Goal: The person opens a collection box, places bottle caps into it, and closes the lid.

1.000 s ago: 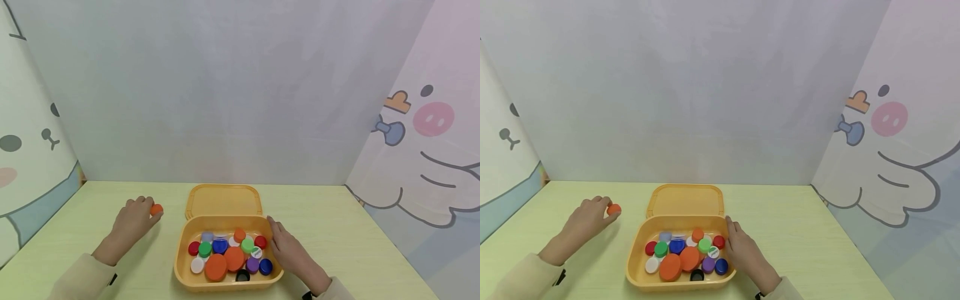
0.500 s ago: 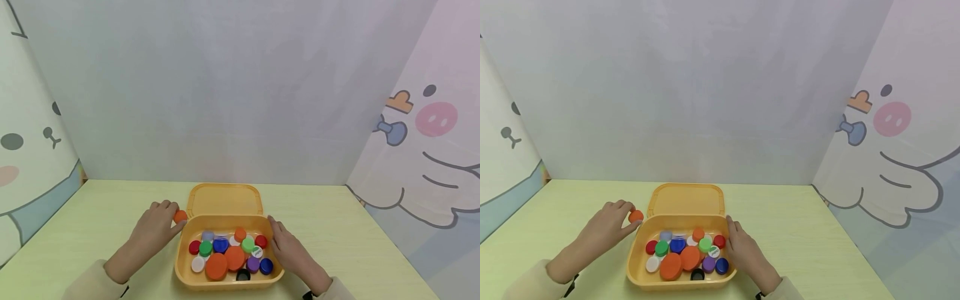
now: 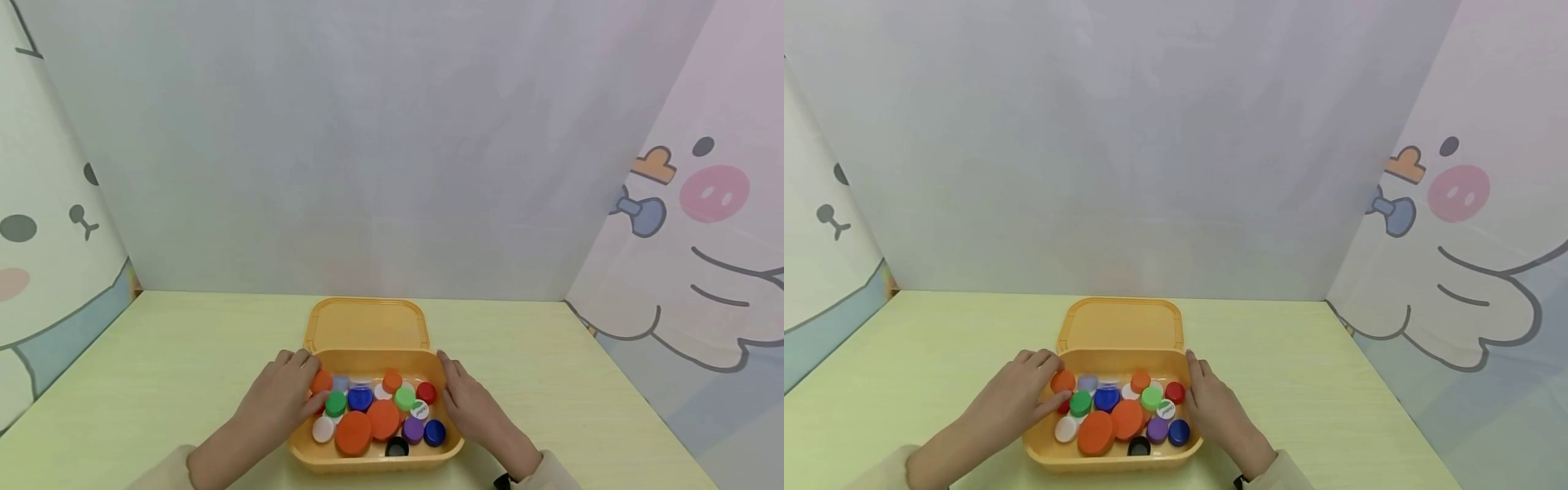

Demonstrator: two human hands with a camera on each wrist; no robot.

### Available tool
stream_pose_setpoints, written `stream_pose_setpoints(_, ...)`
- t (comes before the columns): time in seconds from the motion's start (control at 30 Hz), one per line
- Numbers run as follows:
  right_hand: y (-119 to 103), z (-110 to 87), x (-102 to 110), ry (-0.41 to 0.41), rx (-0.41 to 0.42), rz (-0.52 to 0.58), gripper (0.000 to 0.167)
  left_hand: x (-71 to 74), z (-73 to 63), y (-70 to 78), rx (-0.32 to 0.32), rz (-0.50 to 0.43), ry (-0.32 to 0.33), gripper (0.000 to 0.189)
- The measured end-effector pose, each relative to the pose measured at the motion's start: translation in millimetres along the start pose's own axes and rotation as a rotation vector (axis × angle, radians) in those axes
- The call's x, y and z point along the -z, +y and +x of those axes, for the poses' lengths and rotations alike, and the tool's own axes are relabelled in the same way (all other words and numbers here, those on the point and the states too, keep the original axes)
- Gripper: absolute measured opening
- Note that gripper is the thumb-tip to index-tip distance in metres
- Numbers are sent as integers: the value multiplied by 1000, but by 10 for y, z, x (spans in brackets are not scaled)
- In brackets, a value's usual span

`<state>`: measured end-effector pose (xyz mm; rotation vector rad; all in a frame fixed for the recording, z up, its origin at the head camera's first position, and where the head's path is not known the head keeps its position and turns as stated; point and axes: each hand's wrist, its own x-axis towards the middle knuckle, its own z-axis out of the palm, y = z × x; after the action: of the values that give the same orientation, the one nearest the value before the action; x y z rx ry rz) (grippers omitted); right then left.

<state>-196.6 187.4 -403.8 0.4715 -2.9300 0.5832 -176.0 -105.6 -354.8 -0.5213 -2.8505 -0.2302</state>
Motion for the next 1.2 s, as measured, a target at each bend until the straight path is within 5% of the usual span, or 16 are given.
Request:
stream_pose_setpoints(0.33, -13, 8, 3, -4, -11, 3, 52, -112, -86, 97, -119, 72, -16, 41)
stream_pose_setpoints(0.83, -14, 3, 11, -1, -2, 0, 52, -183, -144, 103, -130, 104, -95, 51)
stream_pose_setpoints(1.2, -18, 5, 17, -17, -20, 13, 52, -196, -148, 119, -142, 123, -73, 46)
